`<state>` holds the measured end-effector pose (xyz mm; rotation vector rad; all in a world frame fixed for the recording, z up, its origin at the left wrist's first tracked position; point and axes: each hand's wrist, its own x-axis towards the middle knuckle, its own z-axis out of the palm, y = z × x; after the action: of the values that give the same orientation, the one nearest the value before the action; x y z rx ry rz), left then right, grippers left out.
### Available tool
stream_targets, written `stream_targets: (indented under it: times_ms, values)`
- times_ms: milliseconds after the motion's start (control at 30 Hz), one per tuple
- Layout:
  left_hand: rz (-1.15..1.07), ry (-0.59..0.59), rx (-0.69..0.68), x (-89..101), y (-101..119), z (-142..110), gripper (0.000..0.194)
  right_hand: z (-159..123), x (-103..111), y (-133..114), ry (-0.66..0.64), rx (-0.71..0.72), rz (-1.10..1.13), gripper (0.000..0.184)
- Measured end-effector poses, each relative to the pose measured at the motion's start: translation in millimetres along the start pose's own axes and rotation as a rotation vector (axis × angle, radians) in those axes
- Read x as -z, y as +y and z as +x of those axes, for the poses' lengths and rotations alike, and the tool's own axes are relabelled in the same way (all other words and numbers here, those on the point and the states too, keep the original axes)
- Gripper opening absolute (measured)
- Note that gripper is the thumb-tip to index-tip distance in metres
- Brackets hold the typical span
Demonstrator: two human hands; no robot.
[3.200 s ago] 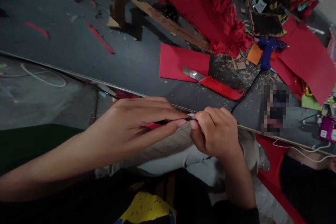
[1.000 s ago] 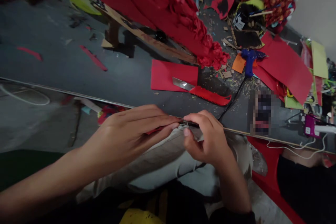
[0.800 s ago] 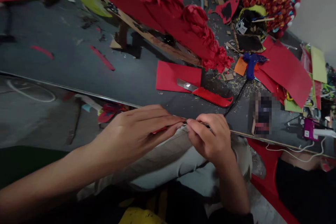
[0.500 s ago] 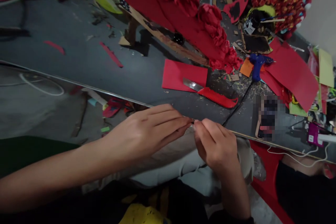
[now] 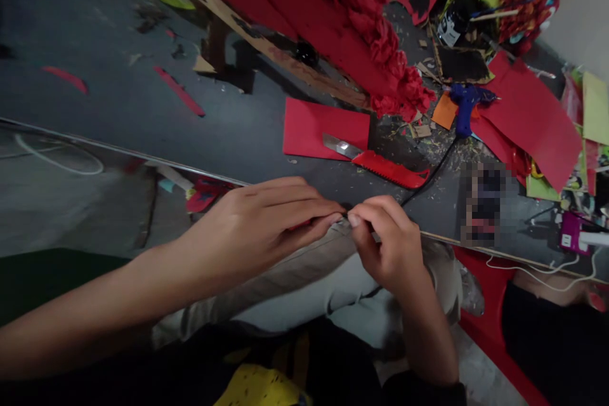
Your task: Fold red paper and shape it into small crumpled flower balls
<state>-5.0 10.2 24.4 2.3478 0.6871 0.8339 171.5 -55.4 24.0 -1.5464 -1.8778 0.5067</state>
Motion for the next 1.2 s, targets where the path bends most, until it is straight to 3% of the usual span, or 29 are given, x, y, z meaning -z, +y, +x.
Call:
stream_targets:
  times_ms: [133,367,633,900,1067,1200]
  values:
    - [0.032,-0.007,0.002,-1.6,-0.3,3.4,0.026,0.7,-0.4,2.9,-0.04,-0.125,0.189,0.01]
    - [0.043,0.016,-0.01,-8.8,-6.3,4.4,0.022,1.0,-3.3,7.5,-0.024,-0.2,0.362,0.011]
    - [-0.021,0.058,-0.062,-9.5,-7.5,8.4,0.015,-1.5,-6.3,18.3,0.131,-0.236,0.456,0.017]
    - [-0.099,0.053,-0.056,-11.6,-2.1,12.0,0.02,2.7,3.9,15.8,0.232,-0.162,0.316,0.029]
    - [-0.108,0.088,-0.067,-10.3,-1.9,13.7,0.02,5.2,2.7,19.5,0.343,-0.133,0.239,0.007]
    - [-0.074,0.103,-0.066,-11.8,-2.9,14.2,0.019,3.0,5.4,21.2,0.43,-0.147,0.199,0.024]
